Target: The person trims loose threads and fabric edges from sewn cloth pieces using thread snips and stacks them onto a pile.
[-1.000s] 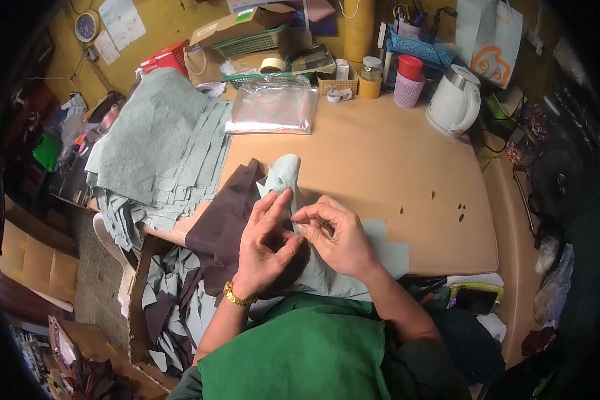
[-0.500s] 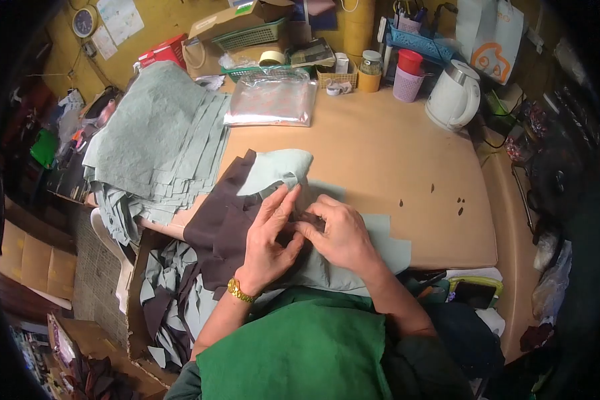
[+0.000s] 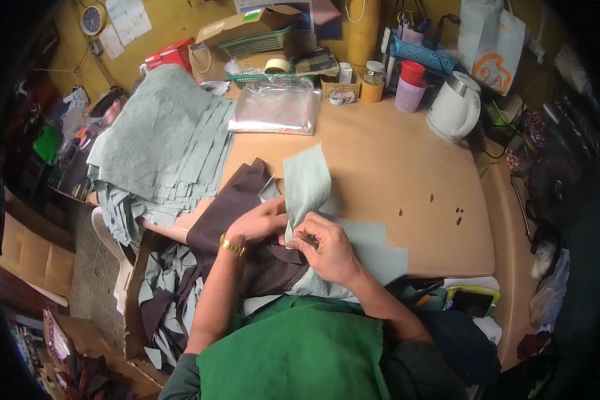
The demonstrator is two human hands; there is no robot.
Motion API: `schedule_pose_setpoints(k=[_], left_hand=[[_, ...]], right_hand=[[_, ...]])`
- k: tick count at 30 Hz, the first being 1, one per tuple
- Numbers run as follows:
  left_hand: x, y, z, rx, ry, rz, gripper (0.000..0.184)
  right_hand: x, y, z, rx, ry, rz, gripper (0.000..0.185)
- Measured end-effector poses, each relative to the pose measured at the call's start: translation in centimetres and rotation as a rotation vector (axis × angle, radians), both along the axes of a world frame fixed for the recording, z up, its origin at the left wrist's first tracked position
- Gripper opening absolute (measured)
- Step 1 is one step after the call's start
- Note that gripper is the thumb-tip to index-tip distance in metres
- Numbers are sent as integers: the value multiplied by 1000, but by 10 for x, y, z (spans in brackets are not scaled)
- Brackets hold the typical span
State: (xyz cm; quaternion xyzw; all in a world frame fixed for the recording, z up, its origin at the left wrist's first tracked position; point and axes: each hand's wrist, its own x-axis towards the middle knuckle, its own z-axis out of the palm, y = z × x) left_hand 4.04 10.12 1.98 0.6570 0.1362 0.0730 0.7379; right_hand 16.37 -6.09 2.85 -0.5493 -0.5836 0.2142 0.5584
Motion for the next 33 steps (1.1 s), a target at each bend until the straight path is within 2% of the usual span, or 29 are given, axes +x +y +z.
schedule_pose_setpoints(k=[2, 3, 5, 7, 9, 11, 12, 13, 15, 17, 19, 21, 24, 25, 27, 28, 30, 31, 33], left_hand=[[12, 10, 3, 107, 0, -113, 15], [17, 19, 3, 198, 95, -178, 16], [26, 15, 11, 231, 2, -51, 22], [32, 14, 13, 352, 36, 144, 20], [43, 7, 6, 387, -11, 343, 18], [54, -7, 8, 524, -115, 474, 15], [54, -12, 9, 588, -34, 501, 13], [59, -9, -12, 743, -212, 574, 15], [55, -11, -18, 742, -207, 638, 19], [34, -27, 4, 782, 0, 634, 20], [16, -46, 22, 826, 69, 578, 27], [1, -65, 52, 692, 277, 422, 34], [-11, -67, 33, 766, 241, 401, 34], [-14, -63, 27, 765, 244, 403, 34], [-18, -57, 15, 1085, -116, 449, 24], [-16, -56, 10, 1083, -116, 449, 24], [-8, -55, 1, 881, -437, 478, 23], [-7, -57, -3, 879, -438, 476, 23], [-8, -64, -9, 518, -322, 480, 22]], right_hand=[[0, -1, 3, 23, -18, -1, 14], [2, -1, 2, 16, -15, -3, 14], [6, -2, 0, 20, -19, -78, 17], [6, -2, 0, 30, -79, -113, 21], [4, 0, -10, 23, -146, -247, 23], [5, 3, -16, 44, -172, -275, 25], [8, 3, -20, -42, -33, -269, 27], [10, 4, -25, -127, 107, -262, 29], [11, 9, -44, -76, 177, -254, 31], [10, 8, -50, -96, 467, -230, 28], [13, 8, -50, -136, 558, -215, 26], [16, 7, -48, -177, 641, -192, 24], [18, 5, -42, -159, 668, -117, 25], [19, 3, -39, -162, 596, -117, 26], [18, 1, -32, -167, 526, -118, 28], [18, 1, -29, -110, 437, -133, 28], [19, 0, -24, -54, 349, -151, 27], [19, -2, -22, -45, 343, -150, 27], [20, -2, -20, -36, 336, -150, 26]])
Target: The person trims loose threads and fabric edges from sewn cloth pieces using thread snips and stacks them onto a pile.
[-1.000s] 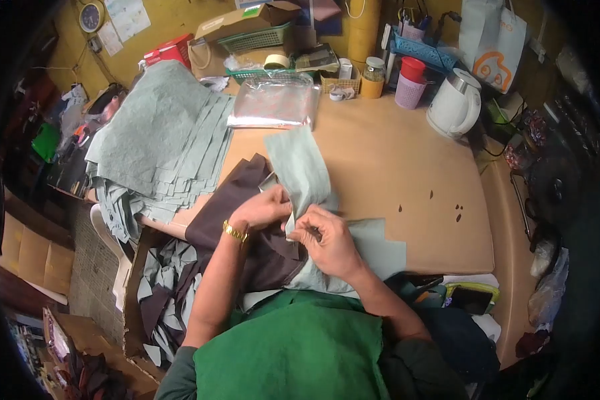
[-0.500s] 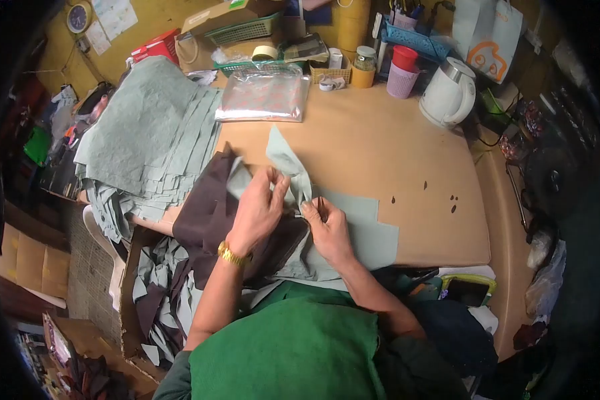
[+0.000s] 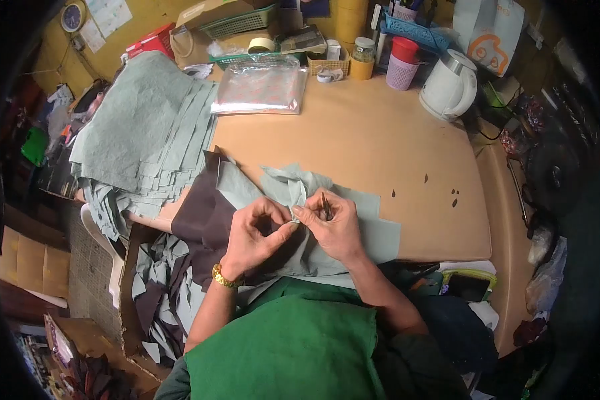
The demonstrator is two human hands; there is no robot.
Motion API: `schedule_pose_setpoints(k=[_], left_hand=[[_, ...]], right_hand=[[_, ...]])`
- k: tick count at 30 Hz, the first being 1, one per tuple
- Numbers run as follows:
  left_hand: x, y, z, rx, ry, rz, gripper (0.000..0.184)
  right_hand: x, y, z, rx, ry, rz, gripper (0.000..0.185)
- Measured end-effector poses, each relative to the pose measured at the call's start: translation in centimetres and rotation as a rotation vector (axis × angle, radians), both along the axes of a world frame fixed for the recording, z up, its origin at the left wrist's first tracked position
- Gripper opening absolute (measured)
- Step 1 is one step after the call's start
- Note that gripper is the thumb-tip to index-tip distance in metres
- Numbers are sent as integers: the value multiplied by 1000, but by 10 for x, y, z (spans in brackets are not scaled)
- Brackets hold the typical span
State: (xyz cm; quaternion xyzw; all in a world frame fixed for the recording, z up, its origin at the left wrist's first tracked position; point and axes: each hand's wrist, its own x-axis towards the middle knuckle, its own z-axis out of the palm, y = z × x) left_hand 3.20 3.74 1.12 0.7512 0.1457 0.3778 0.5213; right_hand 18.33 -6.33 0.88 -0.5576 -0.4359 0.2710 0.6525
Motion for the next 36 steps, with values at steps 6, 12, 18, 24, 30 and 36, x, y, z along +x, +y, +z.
schedule_pose_setpoints(k=[6, 12, 18, 24, 30, 36], left_hand=[[-12, -3, 11, -170, 187, -53, 13], [-14, 0, 11, -56, 92, -141, 18], [-13, 1, 9, -64, 68, -108, 23], [-14, 1, 16, -99, 106, -93, 33], [-15, 2, 26, -204, 187, -145, 36], [-14, 1, 29, -195, 208, -192, 38]], right_hand=[[1, 1, 11, 4, -30, -5, 25], [4, 6, 15, -25, -182, 32, 23], [13, 7, 13, -127, -187, 149, 16], [16, -10, 37, -10, -437, 25, 28], [22, -22, 48, 56, -1016, 6, 35], [17, -19, 35, 77, -768, 73, 37]])
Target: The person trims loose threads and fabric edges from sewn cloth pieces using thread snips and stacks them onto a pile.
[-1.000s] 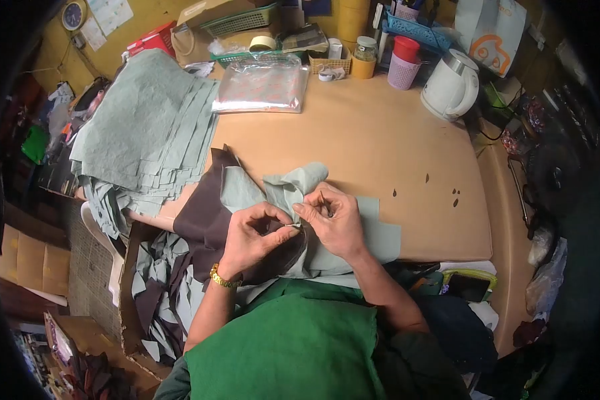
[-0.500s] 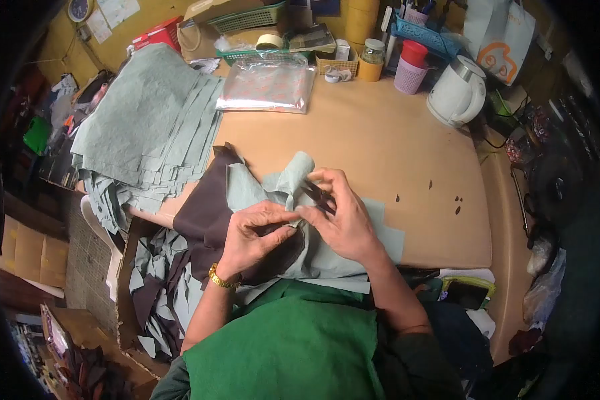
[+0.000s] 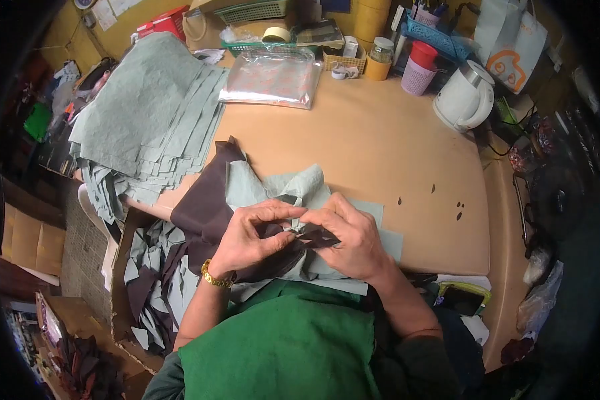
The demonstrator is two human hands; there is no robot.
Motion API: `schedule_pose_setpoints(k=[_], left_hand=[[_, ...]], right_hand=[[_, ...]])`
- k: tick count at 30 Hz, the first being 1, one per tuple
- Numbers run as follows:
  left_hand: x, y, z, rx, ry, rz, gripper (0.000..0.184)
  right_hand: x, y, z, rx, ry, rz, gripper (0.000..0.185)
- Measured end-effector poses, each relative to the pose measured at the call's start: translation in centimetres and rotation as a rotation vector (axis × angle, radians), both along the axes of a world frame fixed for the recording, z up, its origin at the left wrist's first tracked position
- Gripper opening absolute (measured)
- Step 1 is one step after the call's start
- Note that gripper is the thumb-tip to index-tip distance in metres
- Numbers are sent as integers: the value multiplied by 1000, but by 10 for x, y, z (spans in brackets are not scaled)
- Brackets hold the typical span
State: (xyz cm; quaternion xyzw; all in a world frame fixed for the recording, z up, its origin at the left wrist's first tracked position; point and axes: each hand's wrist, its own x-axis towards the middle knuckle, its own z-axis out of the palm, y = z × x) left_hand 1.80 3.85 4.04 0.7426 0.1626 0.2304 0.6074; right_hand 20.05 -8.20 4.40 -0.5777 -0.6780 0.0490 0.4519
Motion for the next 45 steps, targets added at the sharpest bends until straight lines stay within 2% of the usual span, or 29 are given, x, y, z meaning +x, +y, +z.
schedule_pose_setpoints(k=[4, 6, 11, 15, 18, 20, 21, 23, 26, 37, 45], left_hand=[[0, 0, -4, 58, -101, -42, 38], [-2, -1, -2, -44, -93, -20, 36], [-1, -7, 4, -35, -62, 39, 33], [-2, -6, 3, -43, -10, 54, 32], [-5, -5, 2, -109, -32, 56, 32], [-5, -4, 3, -95, -22, 50, 32], [-6, -4, 4, -80, -11, 40, 32], [-6, -5, 6, -78, -5, 36, 32], [-5, -5, 5, -74, -13, 28, 33], [-3, -7, 6, -81, -30, 17, 33], [-3, -5, 10, -113, 71, -14, 36]], right_hand=[[-4, 4, -10, 24, 35, 6, 27], [-7, 5, -10, 28, 59, 1, 23], [-17, 1, -8, -123, 364, -73, 13], [-13, -2, -16, -176, 394, -9, 15], [-19, -2, -10, -90, 521, -74, 20], [-15, -5, 0, 3, 276, -97, 31], [-10, -6, 1, 1, 275, -95, 31], [0, -8, 4, 86, -219, -93, 34], [0, -13, 6, 116, -346, -127, 35], [1, -10, 8, 177, -379, -96, 32], [6, -8, 2, 278, -469, -42, 28]])
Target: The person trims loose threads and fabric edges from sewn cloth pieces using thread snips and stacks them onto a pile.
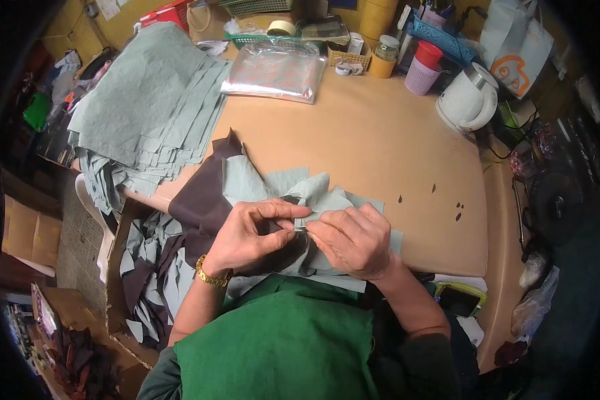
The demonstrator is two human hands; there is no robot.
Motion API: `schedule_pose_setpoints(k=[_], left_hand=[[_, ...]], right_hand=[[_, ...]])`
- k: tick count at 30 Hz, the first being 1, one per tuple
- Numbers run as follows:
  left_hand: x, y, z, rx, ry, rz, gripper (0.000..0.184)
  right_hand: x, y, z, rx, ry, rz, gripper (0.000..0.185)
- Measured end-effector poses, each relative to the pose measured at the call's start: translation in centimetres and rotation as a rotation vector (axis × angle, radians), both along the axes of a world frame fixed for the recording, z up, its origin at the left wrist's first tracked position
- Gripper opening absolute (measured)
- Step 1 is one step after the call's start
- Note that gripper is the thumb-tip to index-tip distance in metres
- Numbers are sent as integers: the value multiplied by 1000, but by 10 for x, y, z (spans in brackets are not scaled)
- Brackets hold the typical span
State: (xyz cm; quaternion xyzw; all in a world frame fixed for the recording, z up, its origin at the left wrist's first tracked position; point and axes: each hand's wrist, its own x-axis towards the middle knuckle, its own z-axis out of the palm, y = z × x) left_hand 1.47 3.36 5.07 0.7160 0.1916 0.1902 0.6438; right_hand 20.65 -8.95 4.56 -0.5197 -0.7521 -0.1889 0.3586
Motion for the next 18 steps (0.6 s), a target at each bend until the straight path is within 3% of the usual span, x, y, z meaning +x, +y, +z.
schedule_pose_setpoints(k=[6, 8, 15, 18], left_hand=[[1, 1, 3, -22, -64, -27, 37], [0, 3, 6, -16, -35, -37, 39], [0, 2, 8, -11, -7, -50, 42], [2, 1, 5, -22, -28, -68, 42]], right_hand=[[-1, 1, -2, 53, -111, 11, 30], [-4, 4, -3, 111, -89, -10, 20], [-4, 1, -3, 74, -102, 0, 18], [-3, -3, -2, 22, -128, -4, 28]])
